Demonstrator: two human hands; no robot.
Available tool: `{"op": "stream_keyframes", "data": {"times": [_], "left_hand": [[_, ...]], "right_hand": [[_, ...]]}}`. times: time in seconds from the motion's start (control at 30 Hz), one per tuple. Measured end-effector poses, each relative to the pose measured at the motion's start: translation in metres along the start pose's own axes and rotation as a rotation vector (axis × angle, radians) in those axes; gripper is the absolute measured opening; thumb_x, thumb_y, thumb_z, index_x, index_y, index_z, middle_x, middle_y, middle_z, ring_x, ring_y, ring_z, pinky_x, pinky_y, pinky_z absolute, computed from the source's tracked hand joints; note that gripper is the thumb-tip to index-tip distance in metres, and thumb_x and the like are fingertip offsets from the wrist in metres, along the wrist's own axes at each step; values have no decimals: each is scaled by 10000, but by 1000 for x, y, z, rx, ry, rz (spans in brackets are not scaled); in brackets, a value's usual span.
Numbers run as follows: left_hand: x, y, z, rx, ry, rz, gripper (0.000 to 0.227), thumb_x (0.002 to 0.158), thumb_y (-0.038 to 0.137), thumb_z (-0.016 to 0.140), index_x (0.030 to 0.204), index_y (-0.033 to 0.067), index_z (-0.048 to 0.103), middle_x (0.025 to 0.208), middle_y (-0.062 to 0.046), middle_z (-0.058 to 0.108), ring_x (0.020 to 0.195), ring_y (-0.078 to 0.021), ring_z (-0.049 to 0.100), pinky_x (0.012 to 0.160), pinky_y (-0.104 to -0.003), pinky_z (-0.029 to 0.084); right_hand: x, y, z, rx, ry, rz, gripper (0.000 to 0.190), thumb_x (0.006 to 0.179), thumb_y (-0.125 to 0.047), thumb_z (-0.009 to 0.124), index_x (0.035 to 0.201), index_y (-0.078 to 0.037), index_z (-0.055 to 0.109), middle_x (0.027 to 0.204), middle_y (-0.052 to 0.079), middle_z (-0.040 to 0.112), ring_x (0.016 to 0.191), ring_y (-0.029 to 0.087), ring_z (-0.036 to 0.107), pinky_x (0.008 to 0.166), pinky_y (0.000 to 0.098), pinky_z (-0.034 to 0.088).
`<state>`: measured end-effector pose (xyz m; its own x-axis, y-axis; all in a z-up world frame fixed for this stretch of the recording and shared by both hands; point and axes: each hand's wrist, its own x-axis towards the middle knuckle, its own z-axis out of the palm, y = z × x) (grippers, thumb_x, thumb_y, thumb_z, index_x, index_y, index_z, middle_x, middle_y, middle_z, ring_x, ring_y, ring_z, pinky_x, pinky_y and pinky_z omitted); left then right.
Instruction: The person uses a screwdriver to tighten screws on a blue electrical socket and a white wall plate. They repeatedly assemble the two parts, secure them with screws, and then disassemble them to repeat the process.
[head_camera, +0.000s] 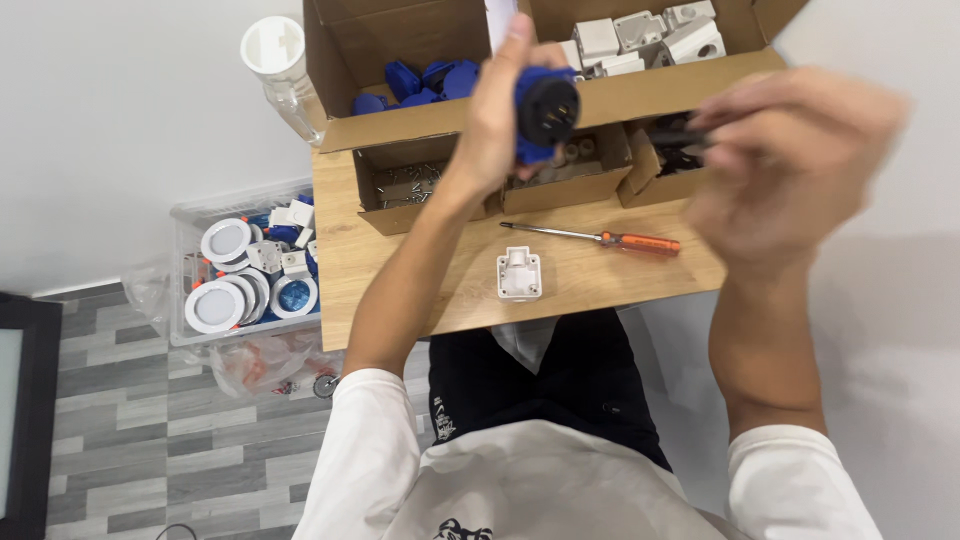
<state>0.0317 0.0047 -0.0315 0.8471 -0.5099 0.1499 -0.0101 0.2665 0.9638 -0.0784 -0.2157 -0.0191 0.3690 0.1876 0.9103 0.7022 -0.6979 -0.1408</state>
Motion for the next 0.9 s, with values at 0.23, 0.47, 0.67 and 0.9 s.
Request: {"op": "stream_keyframes", "data": {"times": [0.23,0.47,0.67,0.9], "left_hand": [[-28,45,-25,-245,57,178,661,881,719,498,827,78,654,723,-70,673,486,-182,687,315,-231,370],[-55,82,-36,-244,256,291,614,856,615,511,756,18,618,650,-119,548,484,-232,610,321,-286,333],[-53,83,-31,-244,304,286,642,797,651,533,716,20,617,626,-105,521,475,-242,593,330,-294,332],[-50,75,-26,-180,234,285,749,796,769,477,799,47,674,690,-84,614,474,-191,622,354,-247,381]], "right_hand": [[-35,41,-32,-89,-127,71,153,1156,303,503,1149,175,586,1161,364,619,1121,450,574,725,424,485],[-111,87,-24,-244,-305,158,87,1254,115,562,1203,112,633,1174,261,710,1073,419,684,951,477,569],[-128,97,-6,-320,-422,225,48,1201,137,618,1214,91,615,1223,239,689,1093,399,646,944,475,556],[-128,56,16,-208,-400,126,148,1073,158,746,1190,86,689,1167,225,723,984,397,643,921,464,536]]}}
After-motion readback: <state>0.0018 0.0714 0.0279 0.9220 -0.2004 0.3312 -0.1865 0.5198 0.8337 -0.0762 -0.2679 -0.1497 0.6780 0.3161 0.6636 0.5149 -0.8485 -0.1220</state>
